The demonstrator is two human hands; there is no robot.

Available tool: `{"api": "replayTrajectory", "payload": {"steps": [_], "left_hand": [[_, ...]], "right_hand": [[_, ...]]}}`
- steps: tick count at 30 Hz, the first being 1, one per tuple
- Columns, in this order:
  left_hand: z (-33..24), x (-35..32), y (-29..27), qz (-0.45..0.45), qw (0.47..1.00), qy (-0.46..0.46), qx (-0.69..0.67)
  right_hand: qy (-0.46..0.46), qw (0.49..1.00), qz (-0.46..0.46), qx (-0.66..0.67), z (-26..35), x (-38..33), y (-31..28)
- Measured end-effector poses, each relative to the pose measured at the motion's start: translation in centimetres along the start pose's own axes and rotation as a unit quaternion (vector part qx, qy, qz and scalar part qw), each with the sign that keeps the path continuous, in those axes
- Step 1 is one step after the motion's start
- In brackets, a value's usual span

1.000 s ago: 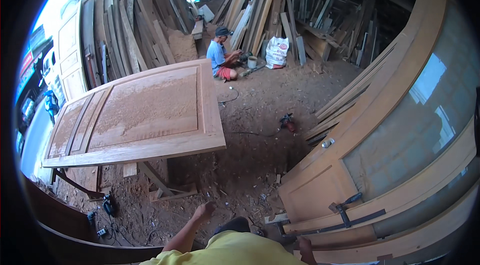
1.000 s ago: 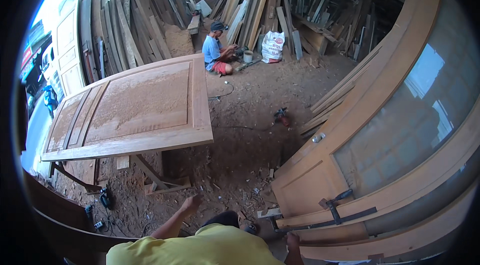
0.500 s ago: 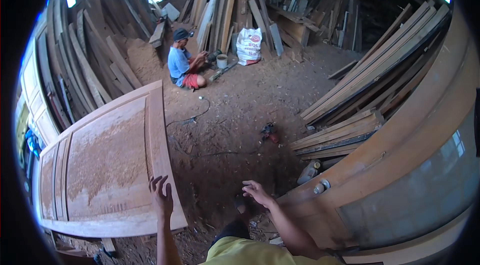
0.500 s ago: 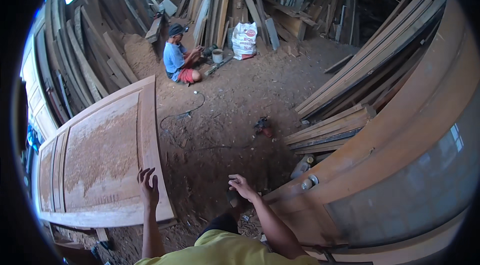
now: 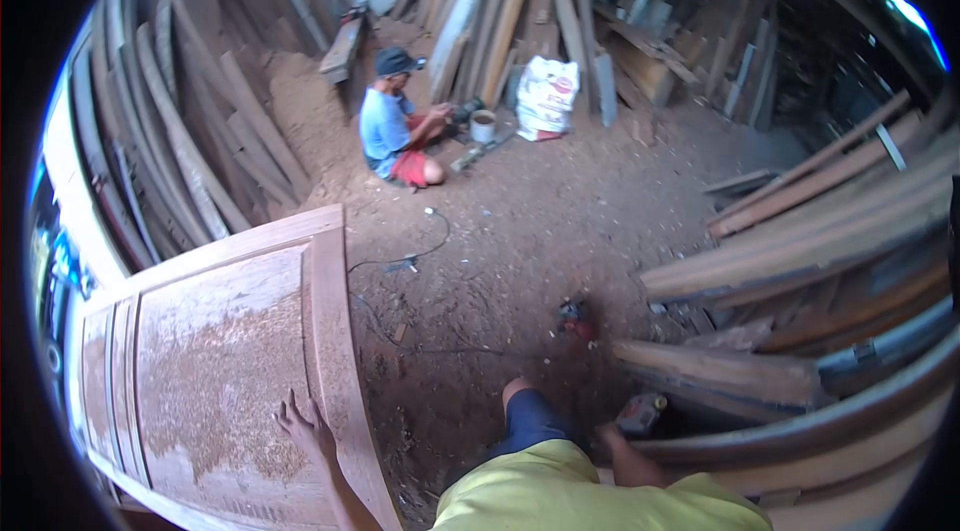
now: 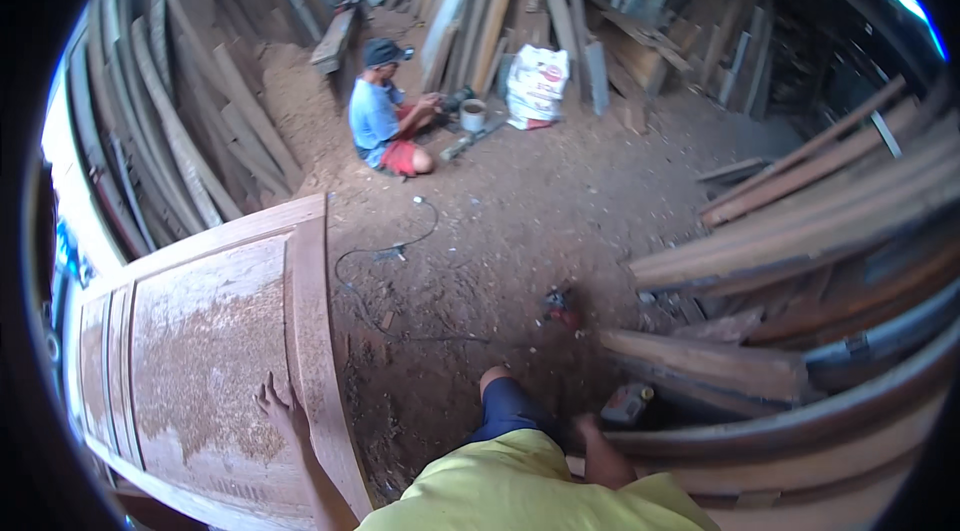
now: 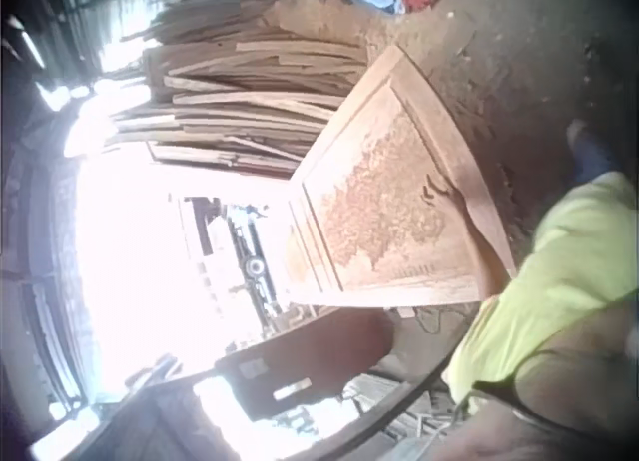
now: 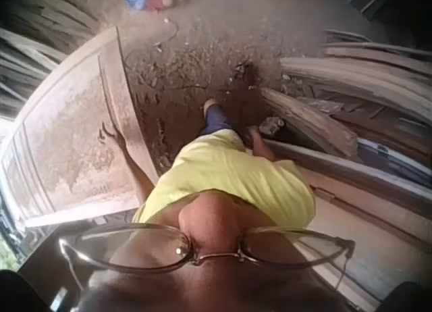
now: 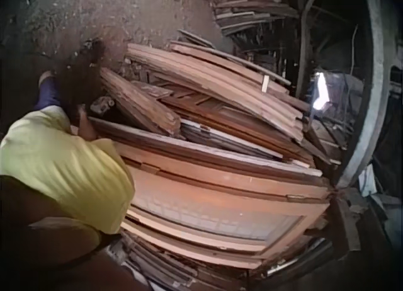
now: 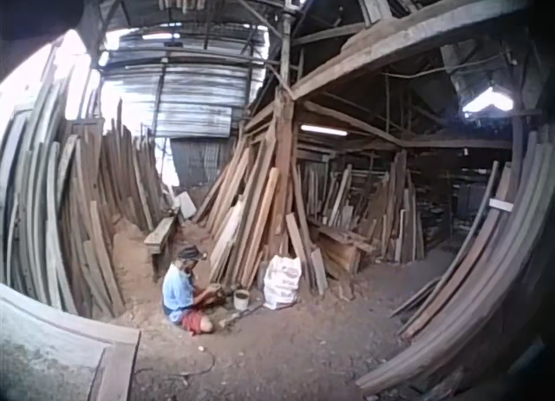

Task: The person sands the surface and edges of a large wooden door using an electric planer and a hand-held sanding block, then attaches a long metal strip to one edge of the door.

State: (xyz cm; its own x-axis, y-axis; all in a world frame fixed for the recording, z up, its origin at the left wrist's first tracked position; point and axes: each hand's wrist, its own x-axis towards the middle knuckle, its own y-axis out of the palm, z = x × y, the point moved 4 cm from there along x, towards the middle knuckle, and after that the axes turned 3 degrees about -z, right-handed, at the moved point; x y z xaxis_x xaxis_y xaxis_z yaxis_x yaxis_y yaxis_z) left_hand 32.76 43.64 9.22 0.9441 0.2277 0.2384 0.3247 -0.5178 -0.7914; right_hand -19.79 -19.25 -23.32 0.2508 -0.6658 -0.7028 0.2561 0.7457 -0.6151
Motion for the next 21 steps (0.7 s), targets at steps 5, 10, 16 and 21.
{"api": "replayTrajectory", "payload": {"steps": [5,10,16,21], "left_hand": [[0.3,11.0,-0.6,-0.083,0.98,-0.154,0.099],[5.1,14.7,7.5,-0.178,0.917,-0.345,0.09],[5.2,14.7,7.3,-0.219,0.836,-0.402,0.302],[4.1,16.4,9.0,-0.216,0.809,-0.429,0.339]], "right_hand": [[0.103,0.978,0.127,0.133,6.8,-0.2,4.6],[0.055,0.978,0.116,-0.167,24.4,15.3,-1.6],[-0.12,0.983,0.134,-0.04,68.9,20.4,3.4],[-0.318,0.932,0.17,-0.034,100.0,21.5,6.8]]}}
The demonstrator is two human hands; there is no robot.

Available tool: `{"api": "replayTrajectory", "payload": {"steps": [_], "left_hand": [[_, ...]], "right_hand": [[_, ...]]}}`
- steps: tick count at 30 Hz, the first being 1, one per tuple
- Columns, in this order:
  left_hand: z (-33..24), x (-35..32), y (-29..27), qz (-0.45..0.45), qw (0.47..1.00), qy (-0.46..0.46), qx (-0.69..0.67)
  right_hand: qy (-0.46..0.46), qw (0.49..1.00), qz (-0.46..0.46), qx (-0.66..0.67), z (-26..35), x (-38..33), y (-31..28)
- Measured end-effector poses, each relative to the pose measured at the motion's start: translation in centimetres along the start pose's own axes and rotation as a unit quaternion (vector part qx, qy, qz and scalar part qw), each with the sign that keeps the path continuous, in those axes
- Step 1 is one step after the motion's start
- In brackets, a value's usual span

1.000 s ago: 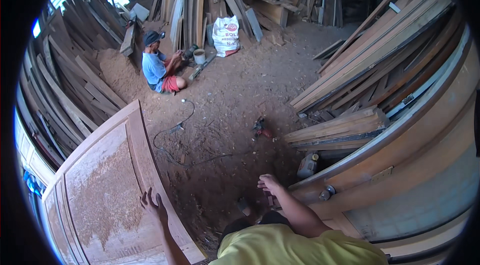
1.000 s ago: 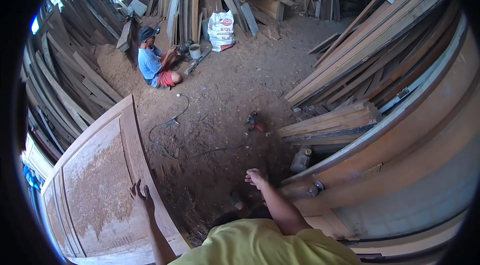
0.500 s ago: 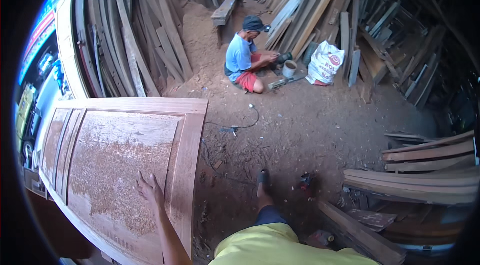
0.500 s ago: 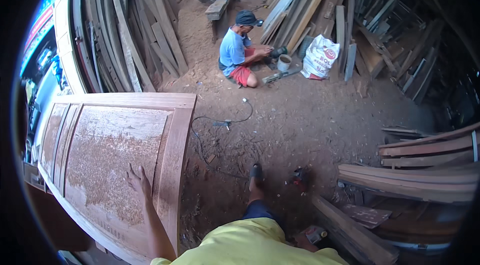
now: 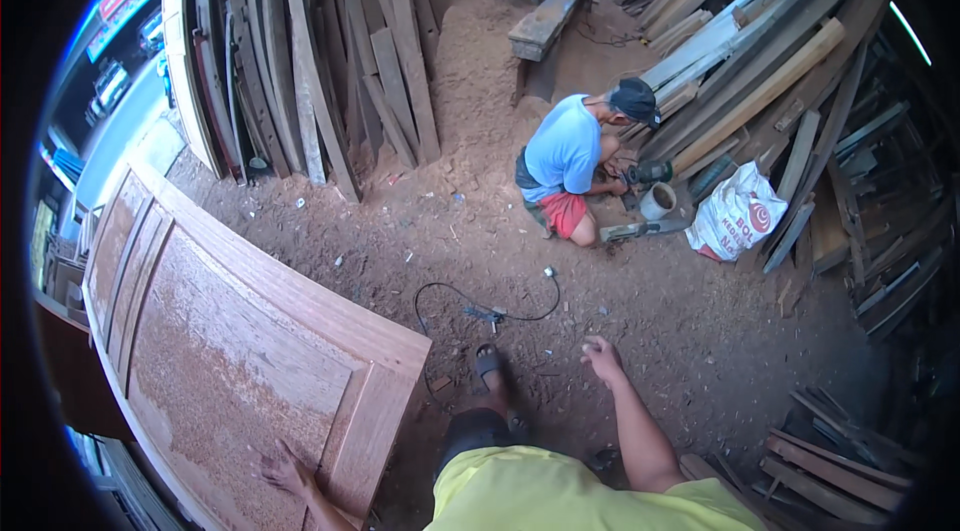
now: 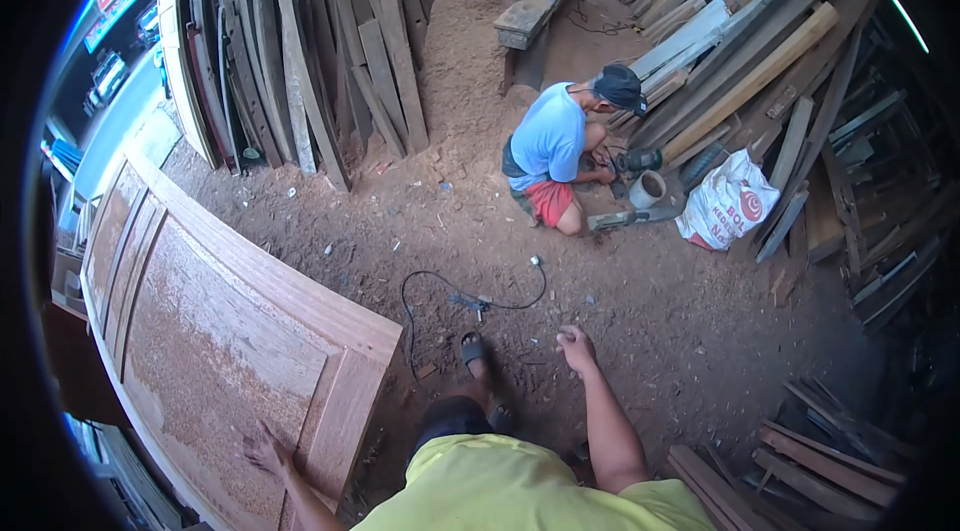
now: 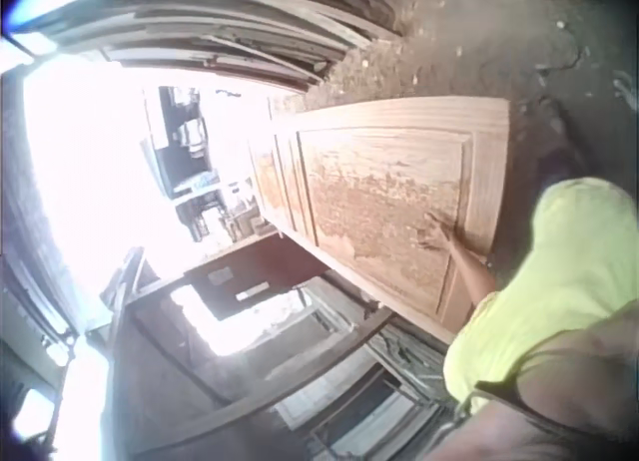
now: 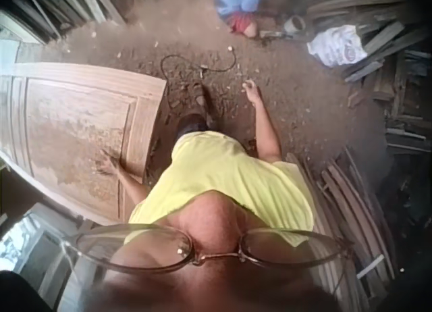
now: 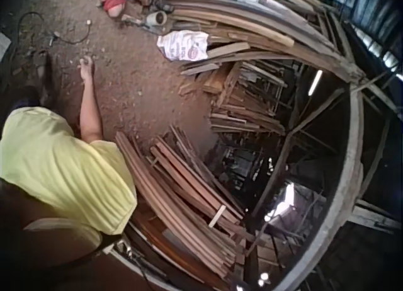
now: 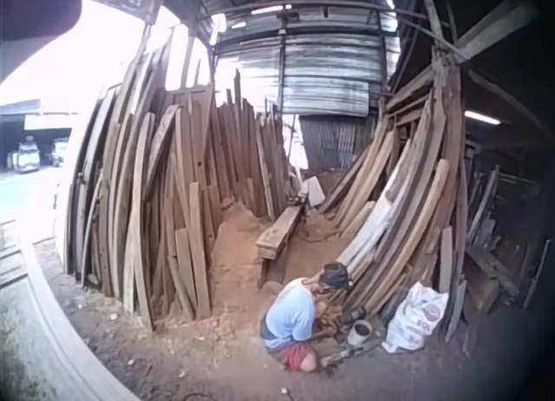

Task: The person sands the surface and edges of a large wooden door using an electric planer and a hand-held sanding block, then attaches a long metal strip to one edge of the door.

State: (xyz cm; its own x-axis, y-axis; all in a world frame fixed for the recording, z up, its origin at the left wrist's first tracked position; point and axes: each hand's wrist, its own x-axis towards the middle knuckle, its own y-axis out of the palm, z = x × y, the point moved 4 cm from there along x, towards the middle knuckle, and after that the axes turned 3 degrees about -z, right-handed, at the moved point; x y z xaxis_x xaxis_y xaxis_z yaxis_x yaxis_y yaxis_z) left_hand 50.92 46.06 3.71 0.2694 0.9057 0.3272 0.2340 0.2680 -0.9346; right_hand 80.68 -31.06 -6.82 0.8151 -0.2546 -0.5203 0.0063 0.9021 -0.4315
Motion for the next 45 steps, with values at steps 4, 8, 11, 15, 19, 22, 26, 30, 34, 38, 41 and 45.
{"api": "replayTrajectory", "payload": {"steps": [4,8,11,15,19,22,26,30,34,38,41,45], "left_hand": [[2.7,2.5,0.0,0.049,0.966,-0.031,0.251],[-5.0,5.0,4.2,0.044,0.951,-0.054,0.3],[-17.3,9.1,5.8,-0.093,0.992,-0.061,0.058],[-45.3,9.7,0.3,-0.102,0.968,0.022,-0.228],[-60.9,9.9,8.0,-0.056,0.961,0.14,-0.231],[-68.8,7.9,16.9,0.087,0.933,0.162,-0.309],[-71.1,3.4,24.8,0.217,0.922,0.121,-0.296],[-73.0,0.8,27.4,0.417,0.889,0.157,-0.107],[-79.0,2.9,31.6,0.509,0.842,0.18,-0.01],[-90.2,8.4,37.6,0.5,0.84,0.207,-0.039],[-101.4,13.1,42.5,0.468,0.846,0.218,-0.134],[-120.2,14.5,44.8,0.375,0.852,0.307,-0.198]], "right_hand": [[-0.031,0.998,0.029,-0.05,10.1,8.2,1.8],[0.078,0.996,0.048,0.013,4.4,17.3,-0.8],[0.228,0.971,0.075,-0.007,2.7,20.2,-0.7],[0.283,0.95,0.115,-0.068,1.0,27.6,-1.1],[0.262,0.947,0.126,-0.139,5.4,39.9,0.3],[0.185,0.977,0.095,-0.05,11.6,51.7,1.1],[0.065,0.993,0.096,-0.009,28.3,62.8,6.1],[0.017,0.999,0.03,0.009,41.3,68.7,6.8],[0.034,0.987,0.061,0.143,48.1,72.5,5.7],[0.092,0.946,0.015,0.31,52.4,75.1,3.3],[0.11,0.92,-0.03,0.374,54.9,76.7,0.8],[0.125,0.89,-0.061,0.433,57.0,81.8,-3.6]]}}
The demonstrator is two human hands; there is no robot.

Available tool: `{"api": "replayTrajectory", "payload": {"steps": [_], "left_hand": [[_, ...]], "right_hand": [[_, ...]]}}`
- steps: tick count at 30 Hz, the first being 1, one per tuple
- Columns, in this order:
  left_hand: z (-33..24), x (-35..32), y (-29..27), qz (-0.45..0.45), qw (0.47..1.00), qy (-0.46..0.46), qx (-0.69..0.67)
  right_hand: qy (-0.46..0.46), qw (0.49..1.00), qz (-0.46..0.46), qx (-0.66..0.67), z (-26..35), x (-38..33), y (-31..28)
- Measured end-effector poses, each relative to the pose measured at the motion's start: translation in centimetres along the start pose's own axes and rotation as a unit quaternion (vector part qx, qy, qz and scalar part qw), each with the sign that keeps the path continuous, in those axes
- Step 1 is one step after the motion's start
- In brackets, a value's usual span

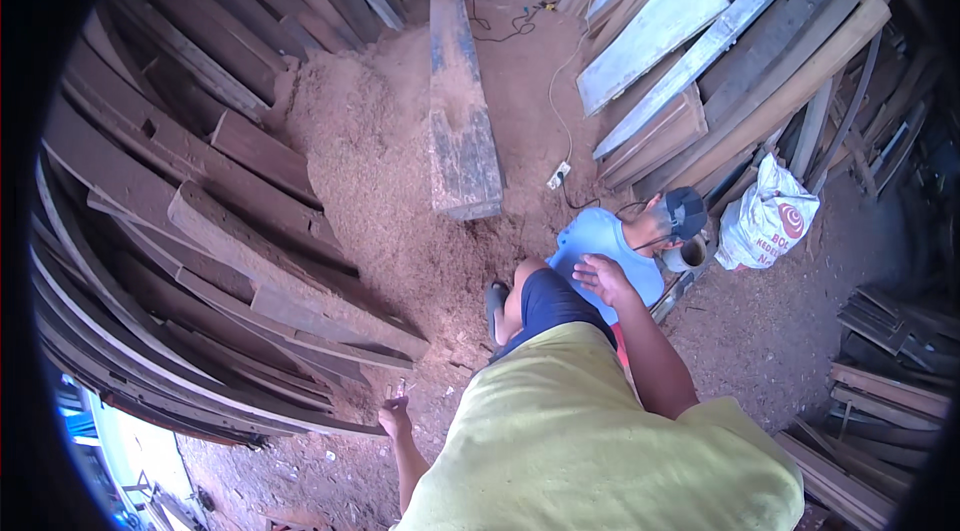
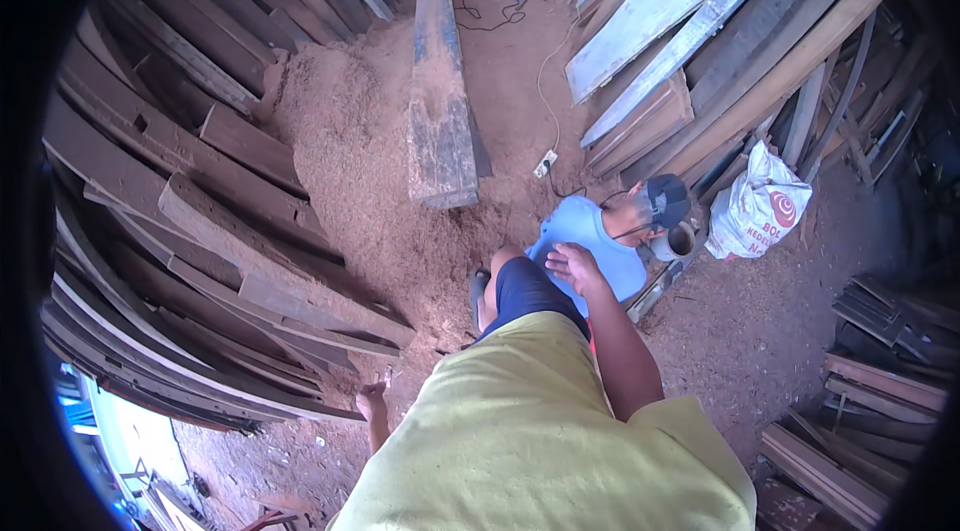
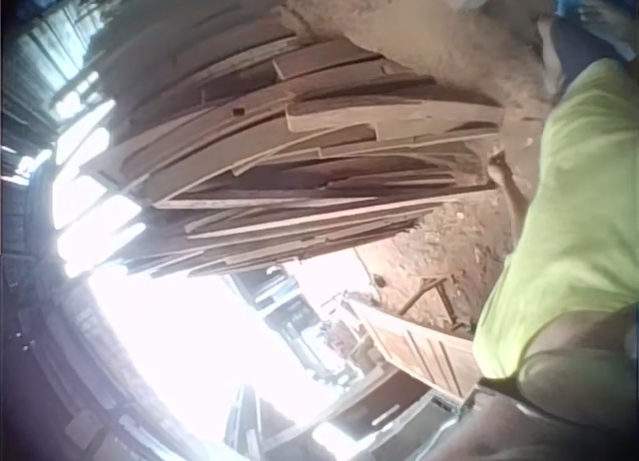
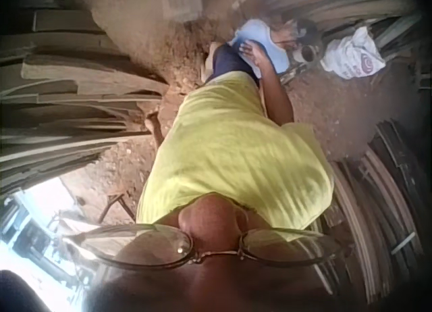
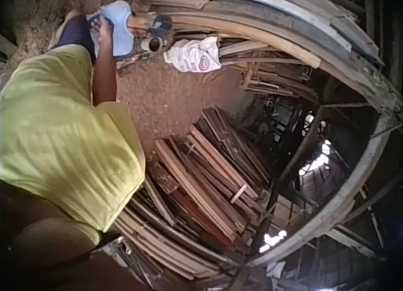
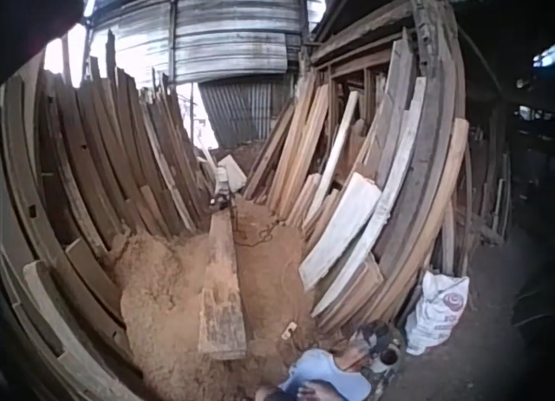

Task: The person sands the surface and edges of a large wooden door using an electric planer and a hand-held sanding block, then attaches a long metal strip to one edge of the door.

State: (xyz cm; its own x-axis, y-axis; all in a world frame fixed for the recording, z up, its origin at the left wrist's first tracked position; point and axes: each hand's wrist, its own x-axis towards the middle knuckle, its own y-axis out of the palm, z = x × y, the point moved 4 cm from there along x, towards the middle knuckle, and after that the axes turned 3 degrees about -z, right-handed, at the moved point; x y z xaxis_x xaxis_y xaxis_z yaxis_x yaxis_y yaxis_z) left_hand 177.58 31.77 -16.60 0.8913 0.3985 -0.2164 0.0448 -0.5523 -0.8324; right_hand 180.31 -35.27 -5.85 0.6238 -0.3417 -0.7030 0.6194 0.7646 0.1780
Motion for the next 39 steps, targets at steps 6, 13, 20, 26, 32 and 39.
{"api": "replayTrajectory", "payload": {"steps": [6,13,20,26,32,39], "left_hand": [[-22.4,9.2,3.8,-0.018,0.974,0.127,-0.185],[-46.1,21.1,10.3,-0.05,0.961,0.142,-0.232],[-65.2,36.6,23.4,-0.022,0.994,0.0,-0.103],[-68.5,36.8,24.8,0.065,0.98,-0.172,0.074],[-68.5,39.3,25.6,0.097,0.98,-0.164,0.053],[-67.2,45.4,29.1,0.139,0.966,-0.192,-0.103]], "right_hand": [[-0.008,0.997,-0.012,0.073,8.5,12.3,-0.2],[0.06,0.987,-0.066,0.132,15.0,30.2,-5.0],[0.163,0.951,-0.084,-0.25,27.0,37.5,-5.6],[0.073,0.945,-0.064,-0.312,32.4,46.5,-14.2],[0.035,0.956,-0.104,-0.273,38.4,52.5,-13.8],[0.009,0.972,-0.121,-0.201,44.1,61.1,-12.6]]}}
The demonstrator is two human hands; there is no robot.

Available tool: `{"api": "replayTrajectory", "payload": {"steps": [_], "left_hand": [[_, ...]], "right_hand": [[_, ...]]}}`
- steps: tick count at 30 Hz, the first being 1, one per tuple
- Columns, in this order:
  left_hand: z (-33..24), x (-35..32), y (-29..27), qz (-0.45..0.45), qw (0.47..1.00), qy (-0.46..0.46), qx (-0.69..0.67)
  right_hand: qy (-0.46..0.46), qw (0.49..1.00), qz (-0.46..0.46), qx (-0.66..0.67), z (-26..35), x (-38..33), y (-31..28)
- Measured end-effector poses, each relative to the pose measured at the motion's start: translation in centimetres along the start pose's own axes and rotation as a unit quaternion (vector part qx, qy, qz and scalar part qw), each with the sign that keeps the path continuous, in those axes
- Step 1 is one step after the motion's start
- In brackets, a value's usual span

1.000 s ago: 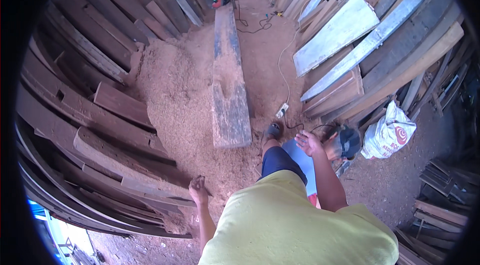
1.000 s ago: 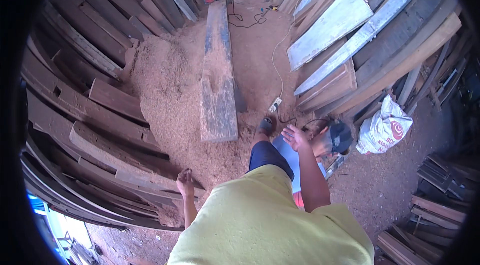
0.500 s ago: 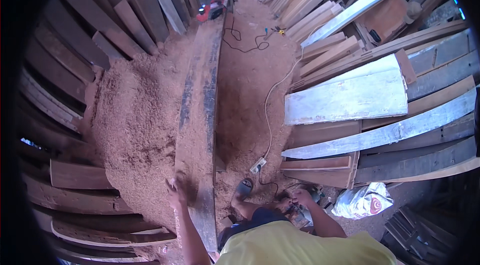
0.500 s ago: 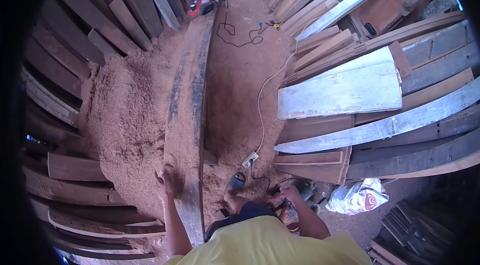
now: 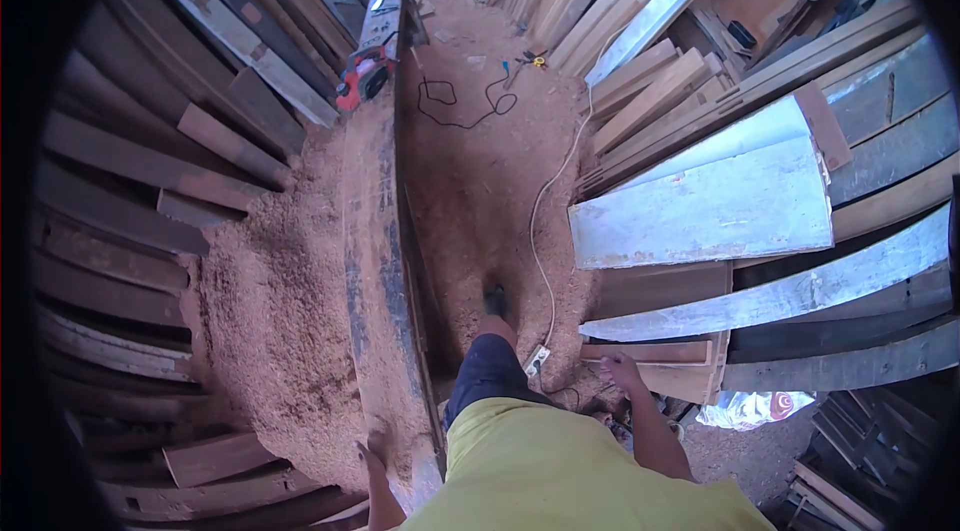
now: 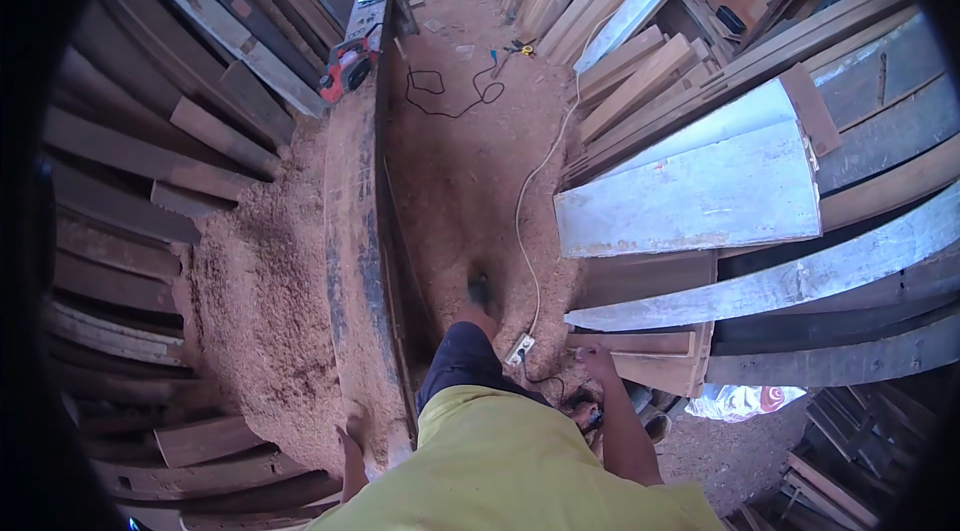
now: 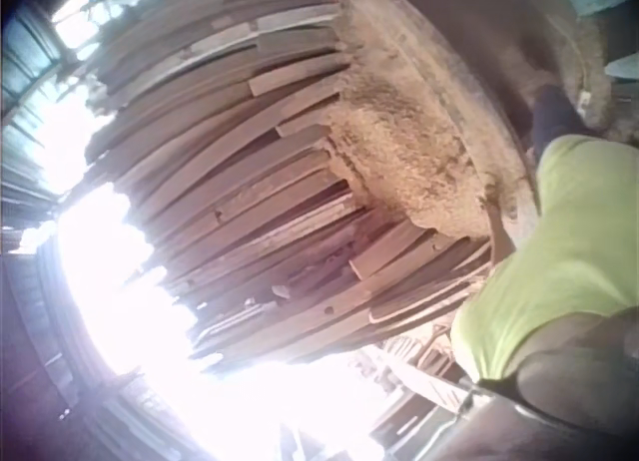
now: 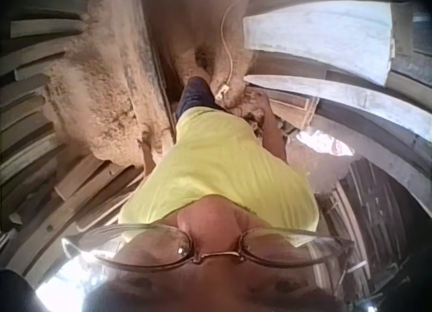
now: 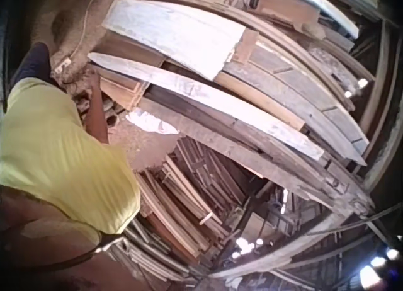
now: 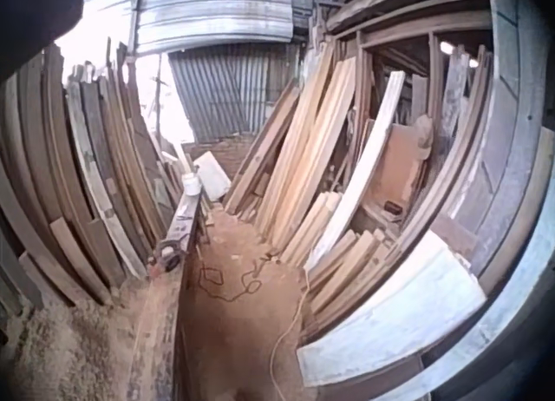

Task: The person sands the surface and edges of a large wooden door using an electric planer and a hand-held sanding block, then attaches a long metal strip to one edge of the door.

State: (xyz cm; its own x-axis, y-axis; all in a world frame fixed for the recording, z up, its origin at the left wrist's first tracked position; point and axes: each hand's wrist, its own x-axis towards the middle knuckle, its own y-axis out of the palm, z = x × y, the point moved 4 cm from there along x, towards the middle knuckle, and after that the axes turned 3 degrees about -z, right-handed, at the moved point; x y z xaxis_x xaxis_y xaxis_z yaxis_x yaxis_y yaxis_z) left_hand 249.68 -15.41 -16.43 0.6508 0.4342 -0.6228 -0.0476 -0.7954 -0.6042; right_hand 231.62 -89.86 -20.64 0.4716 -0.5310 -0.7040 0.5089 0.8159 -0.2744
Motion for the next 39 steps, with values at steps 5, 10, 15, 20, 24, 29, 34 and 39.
{"api": "replayTrajectory", "payload": {"steps": [5,10,15,20,24,29,34,39], "left_hand": [[-12.7,3.9,1.9,-0.161,0.956,-0.114,0.217],[-35.4,16.3,6.6,-0.402,0.87,-0.079,0.274],[-72.8,14.6,18.8,-0.2,0.928,0.296,0.11],[-93.7,12.3,30.4,-0.086,0.819,0.567,-0.007],[-102.1,5.9,41.0,0.007,0.809,0.587,0.04],[-111.4,7.2,48.0,0.052,0.797,0.595,0.082],[-124.4,26.7,47.9,-0.083,0.836,0.531,0.111],[-131.0,49.6,48.1,-0.373,0.786,0.393,0.299]], "right_hand": [[0.041,0.998,-0.045,0.032,7.5,1.9,-1.3],[0.256,0.962,-0.09,-0.025,7.1,2.8,-3.1],[0.169,0.982,-0.023,-0.079,15.1,7.7,-1.7],[0.073,0.995,-0.058,-0.025,21.6,17.8,-1.6],[0.174,0.982,-0.064,-0.03,24.6,23.6,-4.8],[0.356,0.933,-0.063,-0.001,34.5,31.1,-4.9],[0.371,0.926,-0.048,-0.057,47.1,51.1,-6.0],[0.17,0.976,-0.007,-0.139,65.9,79.6,0.0]]}}
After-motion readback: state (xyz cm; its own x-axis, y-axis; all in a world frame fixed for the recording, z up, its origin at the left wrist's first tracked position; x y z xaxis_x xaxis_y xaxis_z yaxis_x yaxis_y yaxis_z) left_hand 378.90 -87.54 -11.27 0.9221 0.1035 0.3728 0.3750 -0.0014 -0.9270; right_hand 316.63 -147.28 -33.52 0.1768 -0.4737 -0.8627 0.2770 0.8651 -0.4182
